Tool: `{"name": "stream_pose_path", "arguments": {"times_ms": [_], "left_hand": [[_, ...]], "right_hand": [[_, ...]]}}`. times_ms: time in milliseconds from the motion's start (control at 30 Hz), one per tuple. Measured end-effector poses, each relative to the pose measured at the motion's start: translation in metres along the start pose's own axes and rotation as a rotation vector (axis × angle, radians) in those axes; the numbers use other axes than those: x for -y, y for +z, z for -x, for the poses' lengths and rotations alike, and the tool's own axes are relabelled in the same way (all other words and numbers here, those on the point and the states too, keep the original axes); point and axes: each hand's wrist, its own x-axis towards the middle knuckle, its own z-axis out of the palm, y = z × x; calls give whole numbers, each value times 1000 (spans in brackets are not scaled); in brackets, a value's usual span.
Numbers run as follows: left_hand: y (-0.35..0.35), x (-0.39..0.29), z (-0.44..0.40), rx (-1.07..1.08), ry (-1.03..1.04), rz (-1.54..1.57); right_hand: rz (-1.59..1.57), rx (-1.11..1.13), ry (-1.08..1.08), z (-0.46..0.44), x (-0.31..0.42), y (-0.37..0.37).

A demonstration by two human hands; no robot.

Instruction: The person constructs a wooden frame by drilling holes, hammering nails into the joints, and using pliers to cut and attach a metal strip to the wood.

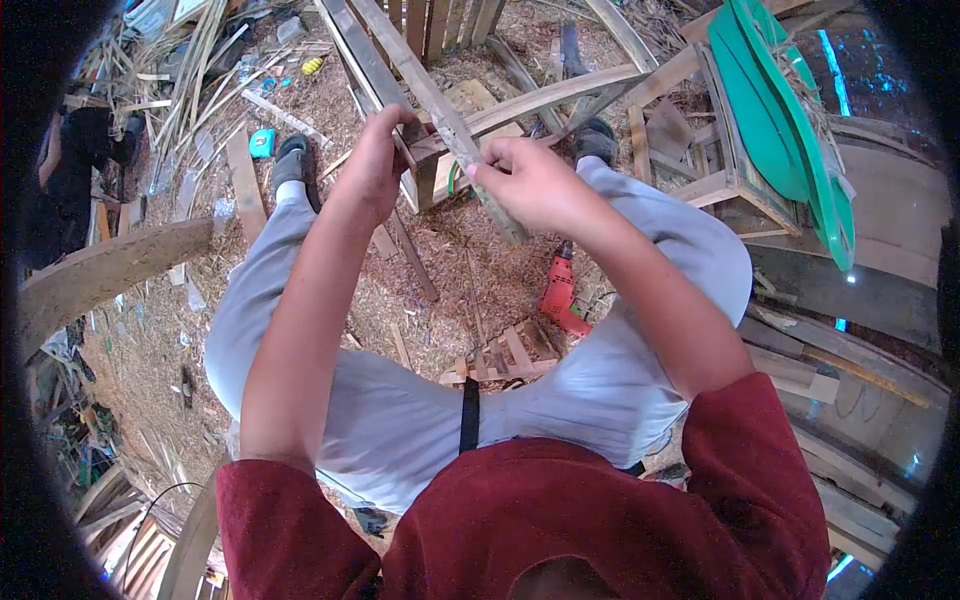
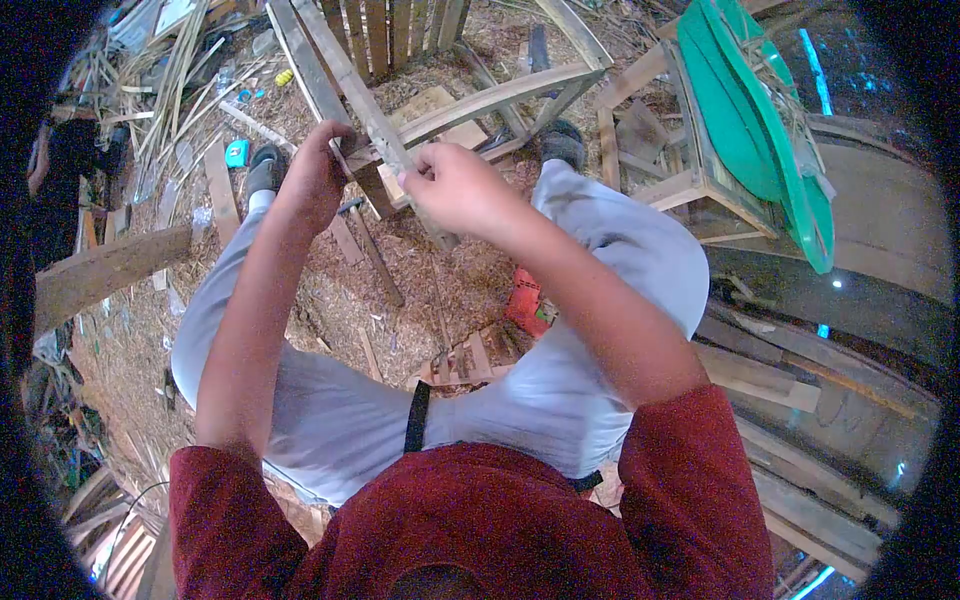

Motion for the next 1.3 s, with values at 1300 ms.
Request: {"name": "stream_pose_path", "arguments": {"times_ms": [1300], "left_hand": [[9,11,0,-81,105,-235]], "right_hand": [[-134,-27,1,-1,-8,12]]}}
